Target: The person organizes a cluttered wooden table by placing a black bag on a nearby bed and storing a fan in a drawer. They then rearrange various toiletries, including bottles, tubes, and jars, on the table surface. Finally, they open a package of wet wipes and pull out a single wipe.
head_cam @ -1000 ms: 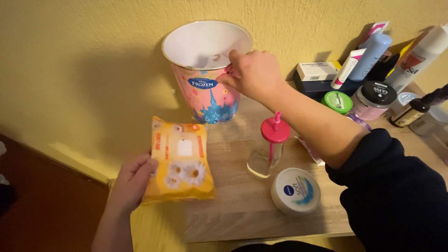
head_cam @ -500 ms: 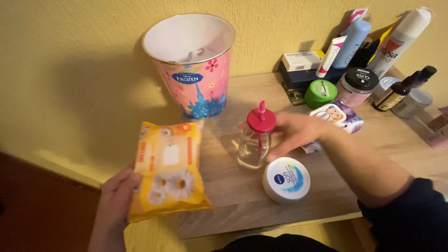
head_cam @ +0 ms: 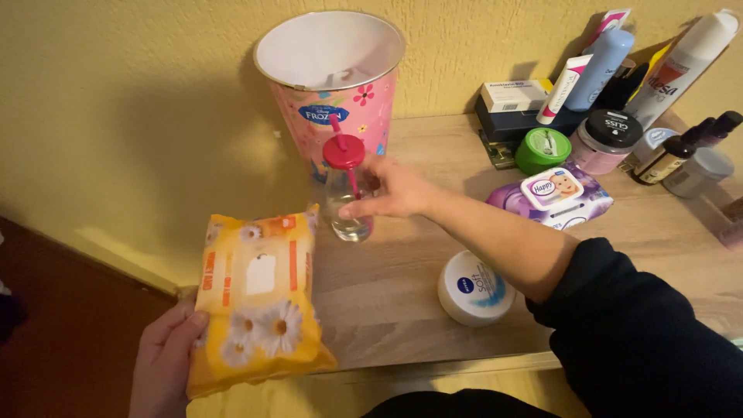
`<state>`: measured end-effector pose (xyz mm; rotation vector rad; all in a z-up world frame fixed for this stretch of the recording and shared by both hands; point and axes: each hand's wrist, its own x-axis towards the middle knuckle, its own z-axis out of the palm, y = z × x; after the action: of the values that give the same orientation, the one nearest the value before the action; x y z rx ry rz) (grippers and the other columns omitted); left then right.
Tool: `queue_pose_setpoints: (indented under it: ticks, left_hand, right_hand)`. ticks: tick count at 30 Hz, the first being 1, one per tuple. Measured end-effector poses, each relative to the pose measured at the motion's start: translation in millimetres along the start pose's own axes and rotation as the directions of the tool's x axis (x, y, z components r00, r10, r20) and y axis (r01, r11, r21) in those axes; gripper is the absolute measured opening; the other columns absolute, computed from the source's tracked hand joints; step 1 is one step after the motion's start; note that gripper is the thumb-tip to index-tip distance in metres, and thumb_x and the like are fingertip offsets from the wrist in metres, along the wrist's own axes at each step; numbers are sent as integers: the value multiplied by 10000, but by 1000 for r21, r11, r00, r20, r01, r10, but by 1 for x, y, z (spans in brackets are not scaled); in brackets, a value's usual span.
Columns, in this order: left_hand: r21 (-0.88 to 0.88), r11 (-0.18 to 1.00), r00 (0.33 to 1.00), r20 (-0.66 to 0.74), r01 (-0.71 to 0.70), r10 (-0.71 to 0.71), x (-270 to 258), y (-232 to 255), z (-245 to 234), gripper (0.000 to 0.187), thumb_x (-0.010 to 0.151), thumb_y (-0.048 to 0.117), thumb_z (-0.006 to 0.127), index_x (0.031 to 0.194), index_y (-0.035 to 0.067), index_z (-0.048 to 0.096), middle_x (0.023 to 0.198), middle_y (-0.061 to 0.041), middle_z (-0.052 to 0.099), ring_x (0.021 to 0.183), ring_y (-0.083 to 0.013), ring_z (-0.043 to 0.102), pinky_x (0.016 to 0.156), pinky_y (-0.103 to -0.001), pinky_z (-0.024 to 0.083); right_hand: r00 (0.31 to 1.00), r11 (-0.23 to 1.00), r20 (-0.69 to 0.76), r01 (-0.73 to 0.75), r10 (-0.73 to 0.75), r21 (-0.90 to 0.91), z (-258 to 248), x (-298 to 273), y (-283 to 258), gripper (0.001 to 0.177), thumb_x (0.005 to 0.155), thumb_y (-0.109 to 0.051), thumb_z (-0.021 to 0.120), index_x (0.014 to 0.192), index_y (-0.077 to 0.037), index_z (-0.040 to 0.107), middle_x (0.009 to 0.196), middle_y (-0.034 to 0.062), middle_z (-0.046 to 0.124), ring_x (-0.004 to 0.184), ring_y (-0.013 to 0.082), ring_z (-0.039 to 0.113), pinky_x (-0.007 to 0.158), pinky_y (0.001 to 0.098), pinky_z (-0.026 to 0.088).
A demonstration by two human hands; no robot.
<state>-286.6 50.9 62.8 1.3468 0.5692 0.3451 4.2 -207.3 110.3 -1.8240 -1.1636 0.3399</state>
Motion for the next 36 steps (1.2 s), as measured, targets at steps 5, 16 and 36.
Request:
queue_pose_setpoints:
  ticks: [5, 16, 36]
  left_hand:
    - [15, 1000, 996, 92, -23, 21, -14, 0, 6, 310, 905, -8, 538, 1124, -149, 706, 1053, -199, 710, 810, -263, 630, 670, -332, 449]
    - [124, 963, 885, 437, -239, 163, -8, 5, 10, 421, 755, 85, 613, 1013, -176, 820, 1428, -206, 743, 1251, -268, 692, 1004, -358, 454]
    - [694, -58, 692, 720, -718, 53, 36, 45, 290, 265, 910, 351, 626, 759, 136, 657, 706, -90, 680, 797, -315, 739, 703, -398, 580]
  right_hand:
    - [976, 980, 113, -175, 186, -95, -22, -54, -39, 985, 704, -522, 806, 1505, -124, 393, 1370, 91, 550, 1212, 220, 533, 1033, 374, 421]
    - [950, 775, 86, -190, 300, -603, -23, -203, -33, 962, 636, -437, 943, 1448, -173, 500, 1332, 176, 553, 1157, 413, 568, 992, 508, 474]
    - [700, 762, -635, -593, 327, -260, -187, -315, 2, 1063, 515, -512, 963, 1459, -187, 595, 1242, 306, 606, 1164, 515, 622, 1028, 599, 460]
